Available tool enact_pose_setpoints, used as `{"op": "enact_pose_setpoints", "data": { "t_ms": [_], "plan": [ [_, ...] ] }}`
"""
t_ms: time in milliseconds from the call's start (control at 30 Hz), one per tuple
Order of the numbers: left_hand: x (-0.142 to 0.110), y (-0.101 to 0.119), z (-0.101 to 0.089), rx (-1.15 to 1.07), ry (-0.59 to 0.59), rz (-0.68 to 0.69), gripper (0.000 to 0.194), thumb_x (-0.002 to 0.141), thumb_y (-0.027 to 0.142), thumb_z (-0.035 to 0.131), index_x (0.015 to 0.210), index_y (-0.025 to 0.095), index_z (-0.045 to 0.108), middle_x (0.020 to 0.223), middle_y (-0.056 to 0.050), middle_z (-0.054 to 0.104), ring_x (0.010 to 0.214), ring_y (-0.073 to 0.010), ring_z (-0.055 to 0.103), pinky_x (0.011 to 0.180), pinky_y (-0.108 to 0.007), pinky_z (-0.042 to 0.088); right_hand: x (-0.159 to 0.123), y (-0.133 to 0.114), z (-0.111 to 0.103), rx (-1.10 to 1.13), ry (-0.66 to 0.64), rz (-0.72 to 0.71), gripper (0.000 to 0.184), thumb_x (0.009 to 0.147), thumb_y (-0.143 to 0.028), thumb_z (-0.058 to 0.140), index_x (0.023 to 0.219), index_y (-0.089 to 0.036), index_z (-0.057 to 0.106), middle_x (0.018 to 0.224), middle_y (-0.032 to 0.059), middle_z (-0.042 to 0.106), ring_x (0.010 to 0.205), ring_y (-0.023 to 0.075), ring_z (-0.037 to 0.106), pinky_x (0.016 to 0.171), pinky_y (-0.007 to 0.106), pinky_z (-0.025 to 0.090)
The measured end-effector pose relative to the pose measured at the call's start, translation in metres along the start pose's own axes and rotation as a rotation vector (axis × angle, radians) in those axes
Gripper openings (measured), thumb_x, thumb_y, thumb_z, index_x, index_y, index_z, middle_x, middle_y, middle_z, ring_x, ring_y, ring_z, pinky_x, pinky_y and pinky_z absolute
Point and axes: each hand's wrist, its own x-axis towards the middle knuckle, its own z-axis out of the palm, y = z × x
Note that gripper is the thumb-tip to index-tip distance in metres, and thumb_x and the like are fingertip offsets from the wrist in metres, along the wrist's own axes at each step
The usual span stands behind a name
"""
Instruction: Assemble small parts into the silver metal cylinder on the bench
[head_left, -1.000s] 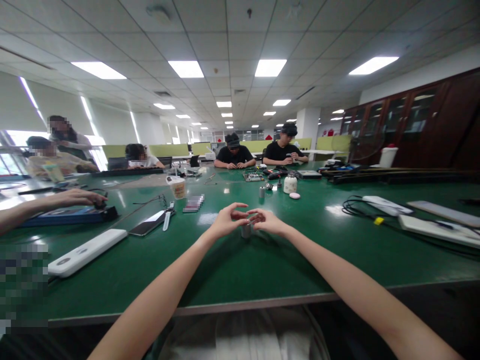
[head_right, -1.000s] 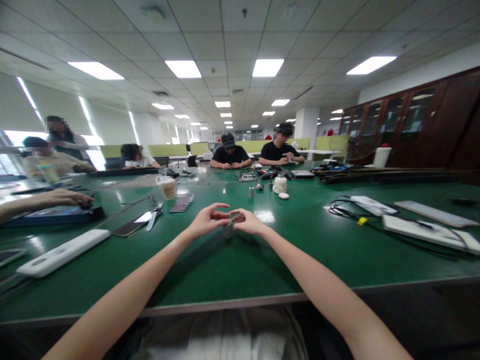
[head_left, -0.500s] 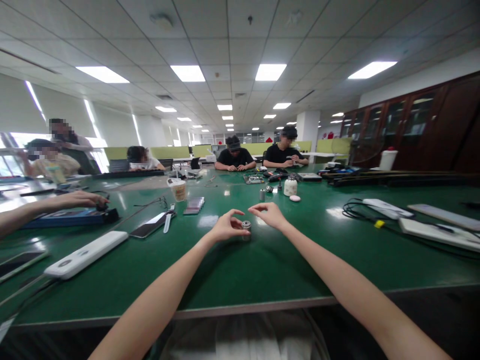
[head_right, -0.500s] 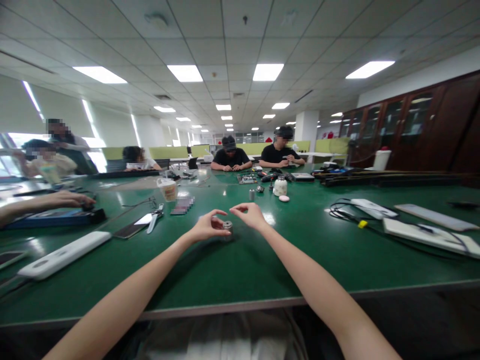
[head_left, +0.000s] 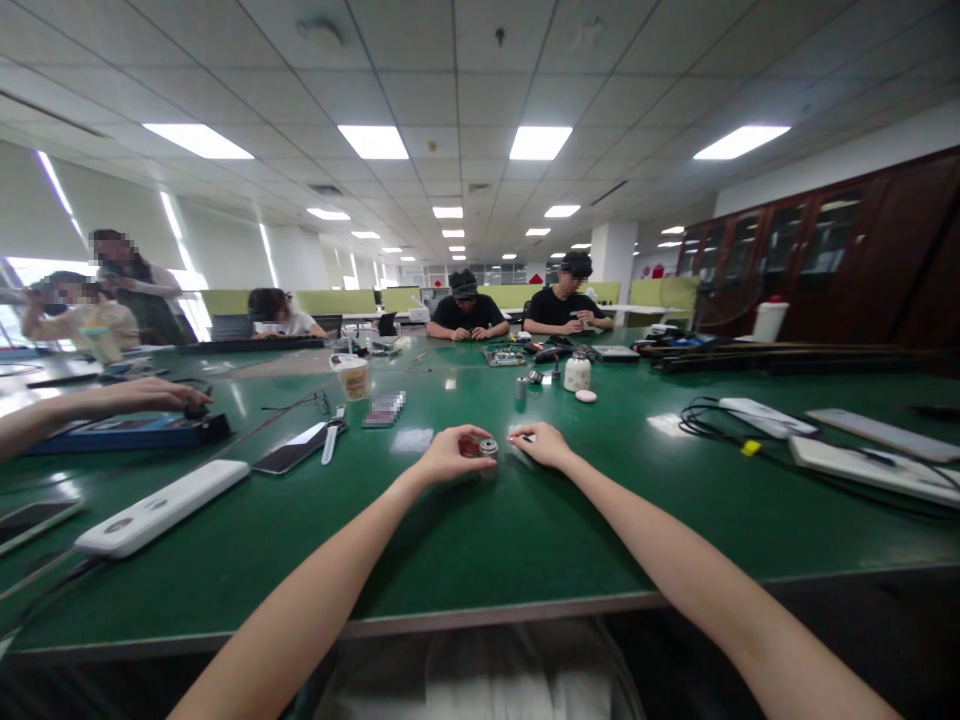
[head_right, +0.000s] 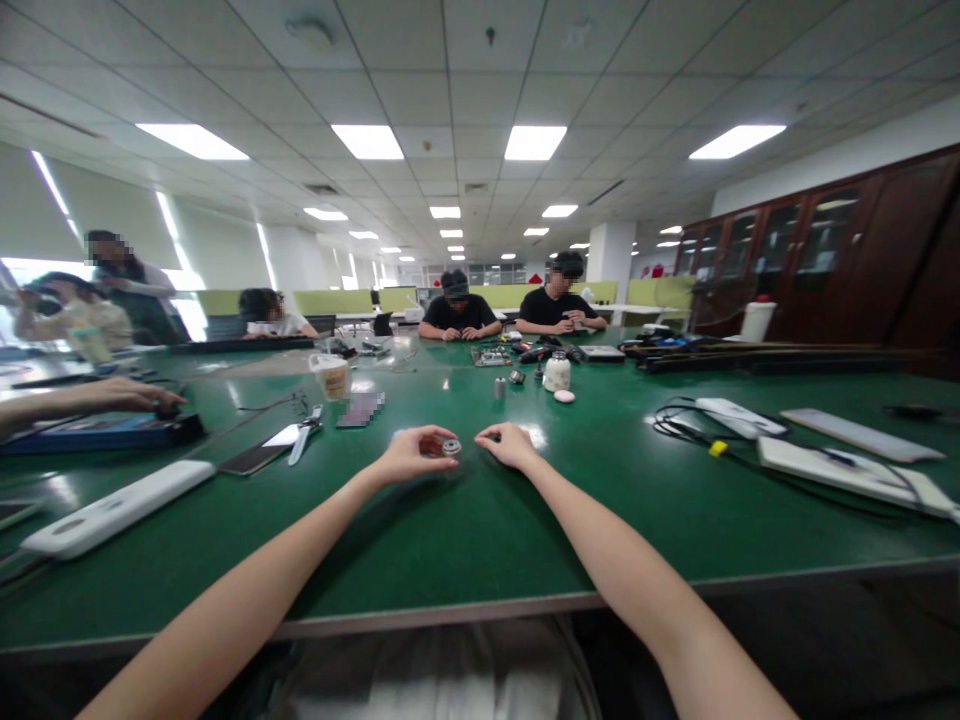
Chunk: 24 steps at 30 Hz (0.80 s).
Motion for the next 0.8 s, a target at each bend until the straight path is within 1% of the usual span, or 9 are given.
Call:
{"op": "enact_pose_setpoints", "data": {
  "t_ms": [67, 133, 200, 267, 433, 533, 600, 700, 800],
  "plan": [
    [0.000, 0.000, 0.000, -0.004, -0.001, -0.005, 0.052, 0.062, 0.033, 0.082, 0.106, 0.013, 0.065, 0.090, -0.009, 0.074, 0.081, -0.0206, 0.070, 0.079, -0.034, 0.056, 0.000, -0.014, -0.001, 0.150, 0.044, -0.046, 0.026, 0.085, -0.037, 0.060, 0.096, -0.020, 0.076, 0.099, 0.0080, 0.075, 0.093, 0.0240, 0.068, 0.087, 0.037, 0.051],
    [0.000, -0.001, 0.001, -0.008, 0.005, -0.011, 0.052, 0.062, 0.032, 0.082, 0.107, 0.013, 0.065, 0.089, -0.009, 0.074, 0.081, -0.0213, 0.071, 0.079, -0.034, 0.056, -0.003, -0.030, 0.000, 0.280, 0.036, -0.127, 0.030, 0.086, -0.039, 0.059, 0.100, -0.017, 0.075, 0.102, 0.0086, 0.075, 0.095, 0.0232, 0.069, 0.087, 0.035, 0.052],
    [0.000, -0.001, 0.001, -0.014, 0.012, -0.014, 0.051, 0.061, 0.031, 0.082, 0.106, 0.013, 0.065, 0.087, -0.008, 0.075, 0.081, -0.0219, 0.071, 0.078, -0.035, 0.057, -0.007, -0.044, 0.003, 0.323, -0.001, -0.175, 0.030, 0.085, -0.039, 0.060, 0.100, -0.018, 0.075, 0.102, 0.0075, 0.075, 0.095, 0.0229, 0.069, 0.087, 0.034, 0.052],
    [0.000, -0.002, 0.001, -0.026, 0.013, -0.017, 0.048, 0.061, 0.030, 0.082, 0.102, 0.014, 0.065, 0.085, -0.007, 0.074, 0.080, -0.0221, 0.072, 0.077, -0.035, 0.057, -0.011, -0.053, 0.007, 0.292, -0.026, -0.190, 0.027, 0.084, -0.039, 0.062, 0.096, -0.019, 0.076, 0.098, 0.0067, 0.076, 0.092, 0.0236, 0.069, 0.086, 0.035, 0.052],
    [0.001, -0.004, 0.001, -0.052, 0.003, -0.013, 0.047, 0.060, 0.031, 0.082, 0.100, 0.014, 0.064, 0.085, -0.007, 0.075, 0.080, -0.0228, 0.072, 0.076, -0.036, 0.057, -0.015, -0.053, 0.013, 0.213, -0.050, -0.193, 0.024, 0.084, -0.036, 0.062, 0.093, -0.019, 0.077, 0.093, 0.0058, 0.077, 0.086, 0.0238, 0.070, 0.079, 0.033, 0.053],
    [0.002, -0.005, 0.001, -0.051, 0.000, -0.008, 0.048, 0.060, 0.030, 0.082, 0.101, 0.014, 0.062, 0.086, -0.008, 0.075, 0.080, -0.0233, 0.072, 0.075, -0.035, 0.057, -0.015, -0.051, 0.013, 0.210, -0.075, -0.180, 0.027, 0.085, -0.040, 0.061, 0.092, -0.020, 0.076, 0.090, 0.0051, 0.077, 0.083, 0.0229, 0.070, 0.075, 0.030, 0.052],
    [0.002, -0.005, 0.000, -0.044, -0.001, -0.004, 0.050, 0.060, 0.030, 0.082, 0.103, 0.014, 0.061, 0.086, -0.008, 0.074, 0.080, -0.0227, 0.072, 0.075, -0.035, 0.057, -0.014, -0.051, 0.011, 0.194, -0.030, -0.149, 0.034, 0.087, -0.045, 0.056, 0.086, -0.018, 0.076, 0.084, 0.0061, 0.076, 0.079, 0.0227, 0.070, 0.071, 0.029, 0.051],
    [0.000, -0.002, 0.000, -0.023, 0.004, 0.007, 0.057, 0.060, 0.031, 0.083, 0.109, 0.015, 0.059, 0.088, -0.008, 0.074, 0.082, -0.0225, 0.072, 0.079, -0.036, 0.057, -0.013, -0.051, 0.006, 0.230, 0.104, -0.049, 0.048, 0.091, -0.053, 0.047, 0.073, -0.016, 0.073, 0.076, 0.0076, 0.074, 0.071, 0.0208, 0.069, 0.065, 0.028, 0.051],
    [-0.001, 0.004, -0.001, 0.006, 0.063, 0.049, 0.061, 0.061, 0.035, 0.083, 0.113, 0.016, 0.059, 0.097, -0.011, 0.074, 0.092, -0.0243, 0.070, 0.085, -0.037, 0.055, -0.011, -0.048, 0.003, 0.359, 0.121, 0.023, 0.045, 0.093, -0.048, 0.045, 0.074, -0.016, 0.070, 0.079, 0.0080, 0.074, 0.070, 0.0179, 0.069, 0.064, 0.026, 0.052]
  ]
}}
